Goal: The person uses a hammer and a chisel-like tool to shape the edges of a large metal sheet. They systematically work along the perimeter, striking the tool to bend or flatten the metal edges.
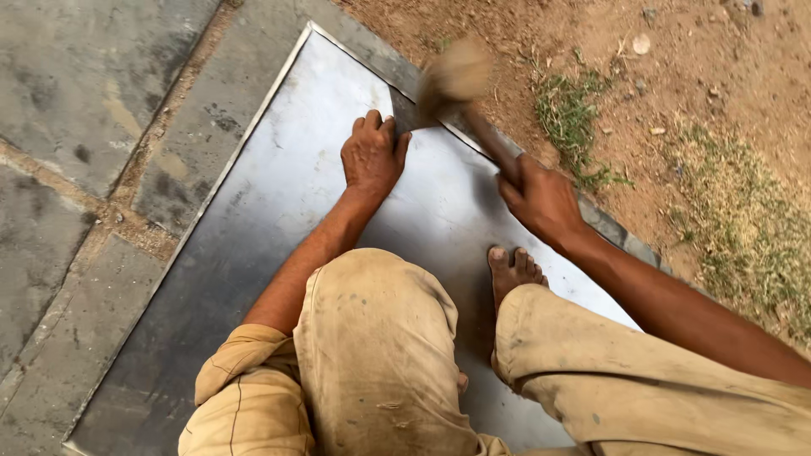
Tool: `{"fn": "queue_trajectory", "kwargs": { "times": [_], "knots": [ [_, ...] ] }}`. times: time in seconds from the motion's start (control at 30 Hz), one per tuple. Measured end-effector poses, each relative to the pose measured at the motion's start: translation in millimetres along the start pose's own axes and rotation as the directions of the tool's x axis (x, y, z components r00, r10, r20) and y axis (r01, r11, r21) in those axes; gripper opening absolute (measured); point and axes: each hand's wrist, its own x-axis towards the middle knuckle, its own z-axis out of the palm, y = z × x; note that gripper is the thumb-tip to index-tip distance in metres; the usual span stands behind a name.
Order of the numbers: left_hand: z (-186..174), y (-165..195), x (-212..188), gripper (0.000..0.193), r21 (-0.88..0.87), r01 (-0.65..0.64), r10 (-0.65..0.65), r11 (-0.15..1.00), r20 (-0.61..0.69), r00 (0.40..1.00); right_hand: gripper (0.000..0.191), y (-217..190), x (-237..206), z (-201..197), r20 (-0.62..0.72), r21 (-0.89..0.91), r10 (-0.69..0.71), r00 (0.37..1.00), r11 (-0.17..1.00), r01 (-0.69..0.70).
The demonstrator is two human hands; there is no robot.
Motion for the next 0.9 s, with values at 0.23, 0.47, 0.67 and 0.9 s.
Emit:
{"fn": "queue_trajectory", "kwargs": {
  "times": [0.23, 0.47, 0.67, 0.9],
  "knots": [
    [-3.2, 3.9, -2.8, 0.029, 0.01, 0.005, -0.005, 1.0, 0.011, 1.0, 0.032, -10.3, 30.6, 6.6, -0.108, 0.186, -0.03, 0.994, 0.981, 0.05],
    [-10.0, -13.1, 12.0, 0.033, 0.06, 0.039, -0.035, 0.997, -0.077, 0.996, 0.035, -13.9, 46.9, 23.1, 0.104, 0.009, -0.03, 0.994, 1.0, 0.029],
    [-17.5, -28.7, 22.7, 0.033, 0.054, 0.097, -0.096, 0.994, -0.02, 0.995, 0.035, -16.8, 53.2, 29.7, -0.099, -0.052, -0.262, 0.96, 0.965, 0.258],
    [-22.5, -55.8, 37.3, 0.028, 0.075, 0.063, -0.059, 0.995, -0.056, 0.997, 0.033, -31.8, 79.4, 30.6, -0.015, 0.092, -0.065, 0.998, 0.994, 0.066]
  ]
}}
